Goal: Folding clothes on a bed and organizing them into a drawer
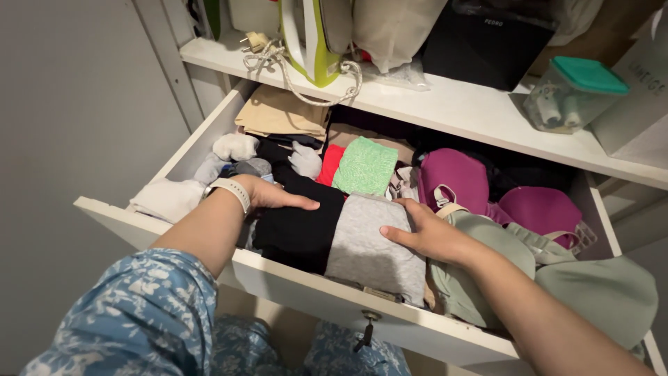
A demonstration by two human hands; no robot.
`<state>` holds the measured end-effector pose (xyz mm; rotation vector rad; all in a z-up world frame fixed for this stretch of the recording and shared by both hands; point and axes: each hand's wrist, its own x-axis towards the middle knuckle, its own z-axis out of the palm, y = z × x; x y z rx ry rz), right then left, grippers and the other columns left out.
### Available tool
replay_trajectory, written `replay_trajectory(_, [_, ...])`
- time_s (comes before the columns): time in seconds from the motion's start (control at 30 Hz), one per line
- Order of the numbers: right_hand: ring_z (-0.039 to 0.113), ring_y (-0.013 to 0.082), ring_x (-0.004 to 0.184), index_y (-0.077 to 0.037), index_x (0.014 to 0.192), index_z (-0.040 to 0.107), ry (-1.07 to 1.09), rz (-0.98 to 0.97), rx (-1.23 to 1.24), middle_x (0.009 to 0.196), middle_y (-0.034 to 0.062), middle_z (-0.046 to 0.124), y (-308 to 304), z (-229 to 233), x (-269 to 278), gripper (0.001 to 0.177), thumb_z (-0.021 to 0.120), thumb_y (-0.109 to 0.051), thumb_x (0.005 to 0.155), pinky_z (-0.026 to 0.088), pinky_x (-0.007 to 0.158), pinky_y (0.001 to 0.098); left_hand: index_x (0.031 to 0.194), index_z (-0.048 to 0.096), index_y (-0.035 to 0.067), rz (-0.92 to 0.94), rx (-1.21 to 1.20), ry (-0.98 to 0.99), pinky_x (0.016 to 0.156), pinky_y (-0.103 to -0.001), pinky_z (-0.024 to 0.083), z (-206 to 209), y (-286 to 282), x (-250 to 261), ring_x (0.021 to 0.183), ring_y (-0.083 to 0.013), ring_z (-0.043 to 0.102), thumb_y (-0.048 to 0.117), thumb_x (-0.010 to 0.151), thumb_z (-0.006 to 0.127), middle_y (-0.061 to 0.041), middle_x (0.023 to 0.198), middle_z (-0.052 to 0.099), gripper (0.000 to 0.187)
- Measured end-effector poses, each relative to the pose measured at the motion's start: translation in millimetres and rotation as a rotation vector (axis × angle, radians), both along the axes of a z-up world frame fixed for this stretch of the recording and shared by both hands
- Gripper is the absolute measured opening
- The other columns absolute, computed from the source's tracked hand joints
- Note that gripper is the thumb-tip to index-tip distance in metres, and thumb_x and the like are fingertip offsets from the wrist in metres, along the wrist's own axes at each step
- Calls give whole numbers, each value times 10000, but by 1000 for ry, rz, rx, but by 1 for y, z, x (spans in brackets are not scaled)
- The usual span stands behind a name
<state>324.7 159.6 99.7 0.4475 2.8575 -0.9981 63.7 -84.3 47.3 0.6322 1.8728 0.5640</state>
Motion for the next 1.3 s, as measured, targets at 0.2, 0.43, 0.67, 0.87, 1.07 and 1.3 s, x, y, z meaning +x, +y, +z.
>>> replay_trajectory(0.2, [589,280,1259,-99,1472,431,-12,6,28,1395,188,548,0,-1,1,822,720,-525,832,489,1039,389,1613,275,128,-53,-143,-162,1231,-453,242,-17,-2,-22,1570,-299,232,938,582,565,-128,1700,264,1343])
replay_trajectory(0.43, [596,282,1274,-79,1468,443,-4,-15,4,1391,196,578,4,-1,-2,878,749,-552,794,484,1055,386,1610,321,109,-73,-66,83,1245,-436,223,4,-3,-3,1572,-252,194,919,633,585,-116,1713,217,1297])
replay_trajectory(0.67, [620,283,1265,-79,1495,412,-93,-128,-66,1363,211,628,3,4,-5,994,782,-592,727,489,1050,372,1548,466,129,-132,42,239,1227,-385,263,6,2,6,1516,-238,348,794,650,598,-97,1640,420,1125])
replay_trajectory(0.87, [626,288,1246,-57,1451,478,-5,-82,-10,1341,209,641,16,-1,-2,919,749,-611,771,490,1036,369,1564,378,34,-91,-57,473,1237,-407,260,-4,6,-5,1535,-322,299,811,735,633,-185,1635,338,1165])
replay_trajectory(1.07, [624,315,1198,-40,1380,584,238,49,156,1296,209,639,20,3,0,763,702,-578,851,499,999,409,1519,437,34,63,297,816,1131,-450,419,3,-2,-3,1369,-410,508,713,798,666,-265,1471,532,1017])
replay_trajectory(1.3, [627,323,1191,-38,1380,583,117,279,354,1285,208,650,11,16,-7,754,703,-554,844,497,1010,416,1325,636,104,-370,667,929,1082,-451,444,19,12,28,1270,-370,575,690,704,722,-196,1316,658,858])
